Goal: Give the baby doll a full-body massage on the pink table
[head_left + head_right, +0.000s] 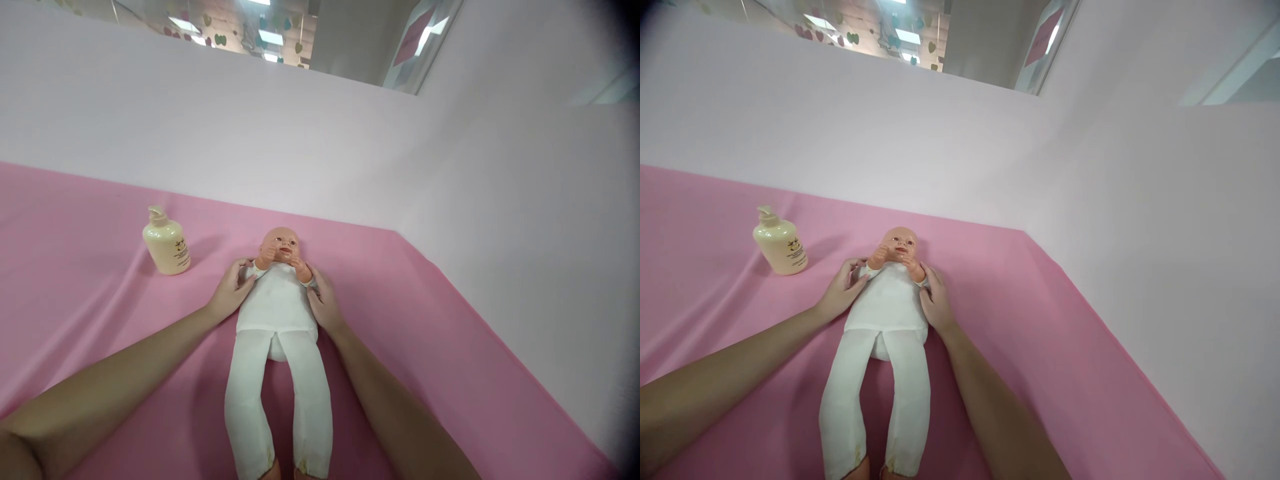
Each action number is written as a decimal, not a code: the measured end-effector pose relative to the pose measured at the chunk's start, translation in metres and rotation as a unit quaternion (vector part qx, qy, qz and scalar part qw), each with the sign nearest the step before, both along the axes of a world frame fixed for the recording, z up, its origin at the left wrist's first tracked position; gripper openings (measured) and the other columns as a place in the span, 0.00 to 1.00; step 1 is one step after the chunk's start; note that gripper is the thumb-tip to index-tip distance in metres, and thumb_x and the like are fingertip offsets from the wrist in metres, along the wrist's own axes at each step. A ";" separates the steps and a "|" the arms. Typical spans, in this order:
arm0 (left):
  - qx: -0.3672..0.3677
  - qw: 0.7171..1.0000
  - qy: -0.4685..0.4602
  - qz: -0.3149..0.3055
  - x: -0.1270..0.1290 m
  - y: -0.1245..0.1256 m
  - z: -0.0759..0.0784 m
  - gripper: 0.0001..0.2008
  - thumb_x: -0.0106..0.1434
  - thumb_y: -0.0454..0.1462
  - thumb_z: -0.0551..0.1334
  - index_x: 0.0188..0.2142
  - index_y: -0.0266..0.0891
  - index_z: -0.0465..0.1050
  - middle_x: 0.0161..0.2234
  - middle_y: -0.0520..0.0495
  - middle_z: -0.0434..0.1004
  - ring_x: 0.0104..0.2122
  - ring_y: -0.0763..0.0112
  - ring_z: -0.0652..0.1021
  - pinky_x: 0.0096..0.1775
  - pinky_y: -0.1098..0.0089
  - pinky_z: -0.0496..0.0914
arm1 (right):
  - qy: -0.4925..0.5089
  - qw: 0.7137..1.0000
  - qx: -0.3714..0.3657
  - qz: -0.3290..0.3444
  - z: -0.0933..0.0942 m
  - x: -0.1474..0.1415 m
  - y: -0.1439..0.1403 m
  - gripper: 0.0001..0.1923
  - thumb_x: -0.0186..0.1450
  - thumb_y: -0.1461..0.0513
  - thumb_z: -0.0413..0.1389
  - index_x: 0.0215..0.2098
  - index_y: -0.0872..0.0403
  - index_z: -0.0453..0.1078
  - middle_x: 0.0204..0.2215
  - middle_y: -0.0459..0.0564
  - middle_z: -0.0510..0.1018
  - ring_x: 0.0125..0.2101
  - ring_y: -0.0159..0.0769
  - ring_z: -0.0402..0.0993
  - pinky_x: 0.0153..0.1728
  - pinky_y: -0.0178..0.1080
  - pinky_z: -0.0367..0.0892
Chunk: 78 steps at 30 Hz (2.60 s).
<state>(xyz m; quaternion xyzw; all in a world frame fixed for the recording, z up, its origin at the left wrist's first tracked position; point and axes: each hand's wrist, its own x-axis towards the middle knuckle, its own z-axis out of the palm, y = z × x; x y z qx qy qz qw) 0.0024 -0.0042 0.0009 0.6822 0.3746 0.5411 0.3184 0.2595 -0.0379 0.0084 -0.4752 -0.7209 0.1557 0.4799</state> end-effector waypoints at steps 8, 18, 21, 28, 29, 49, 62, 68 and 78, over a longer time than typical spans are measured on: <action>-0.002 1.000 0.016 -0.008 -0.001 -0.001 0.002 0.14 0.63 0.38 0.58 0.48 0.44 0.62 0.56 0.41 0.69 0.58 0.59 0.70 0.59 0.53 0.64 | -0.011 1.000 0.008 0.015 0.005 -0.002 -0.003 0.34 0.61 0.70 0.46 0.64 0.46 0.60 0.61 0.51 0.68 0.62 0.42 0.63 0.65 0.53 0.58; -0.002 1.000 0.018 -0.019 -0.003 0.001 0.000 0.17 0.59 0.33 0.57 0.49 0.44 0.62 0.57 0.42 0.69 0.59 0.59 0.69 0.59 0.53 0.64 | -0.019 1.000 0.005 0.013 0.007 -0.002 -0.003 0.35 0.59 0.70 0.46 0.65 0.47 0.60 0.61 0.50 0.68 0.62 0.42 0.63 0.65 0.52 0.58; -0.004 1.000 0.021 -0.018 -0.003 0.000 0.001 0.17 0.58 0.33 0.56 0.48 0.44 0.62 0.57 0.42 0.69 0.59 0.59 0.69 0.59 0.53 0.63 | -0.021 1.000 0.013 0.016 0.005 -0.001 -0.002 0.36 0.59 0.71 0.46 0.65 0.46 0.60 0.61 0.49 0.69 0.62 0.41 0.63 0.65 0.52 0.58; -0.009 1.000 0.013 -0.021 -0.003 -0.001 0.001 0.17 0.58 0.33 0.56 0.48 0.44 0.62 0.57 0.42 0.69 0.59 0.61 0.69 0.60 0.53 0.62 | -0.029 0.999 0.017 0.023 0.001 0.002 -0.001 0.38 0.60 0.71 0.45 0.67 0.46 0.57 0.63 0.50 0.67 0.64 0.41 0.61 0.66 0.53 0.56; -0.009 1.000 0.013 -0.021 -0.003 0.000 0.001 0.17 0.58 0.33 0.56 0.48 0.44 0.62 0.57 0.42 0.69 0.59 0.60 0.69 0.60 0.53 0.62 | -0.028 0.999 0.017 0.025 0.001 0.002 -0.002 0.38 0.60 0.71 0.45 0.68 0.46 0.56 0.64 0.50 0.66 0.64 0.41 0.60 0.66 0.53 0.56; -0.005 1.000 0.010 -0.020 -0.003 0.001 -0.001 0.14 0.63 0.38 0.59 0.48 0.44 0.62 0.57 0.41 0.69 0.58 0.59 0.70 0.58 0.54 0.65 | -0.053 0.998 0.016 0.030 -0.005 0.004 0.002 0.40 0.61 0.72 0.44 0.70 0.47 0.51 0.63 0.52 0.66 0.64 0.43 0.59 0.67 0.57 0.54; 0.003 1.000 0.014 -0.002 -0.001 0.001 0.002 0.11 0.65 0.41 0.58 0.46 0.43 0.63 0.55 0.40 0.71 0.55 0.60 0.73 0.58 0.54 0.65 | -0.054 0.998 0.038 0.019 -0.008 0.004 0.003 0.39 0.62 0.71 0.43 0.70 0.46 0.49 0.63 0.52 0.67 0.64 0.43 0.61 0.66 0.56 0.56; -0.005 1.000 0.015 -0.003 -0.001 0.001 0.002 0.11 0.66 0.41 0.57 0.46 0.43 0.62 0.56 0.40 0.70 0.57 0.59 0.72 0.58 0.53 0.64 | -0.038 0.998 0.053 0.013 -0.007 0.003 0.002 0.36 0.63 0.71 0.44 0.69 0.46 0.52 0.61 0.51 0.69 0.62 0.41 0.63 0.65 0.55 0.58; -0.004 1.000 0.019 0.001 -0.001 0.002 0.000 0.11 0.66 0.42 0.57 0.46 0.44 0.63 0.56 0.42 0.71 0.55 0.61 0.73 0.56 0.56 0.65 | 0.016 0.998 0.059 0.002 -0.007 0.003 0.002 0.30 0.67 0.67 0.44 0.67 0.45 0.56 0.62 0.49 0.69 0.61 0.40 0.66 0.64 0.56 0.60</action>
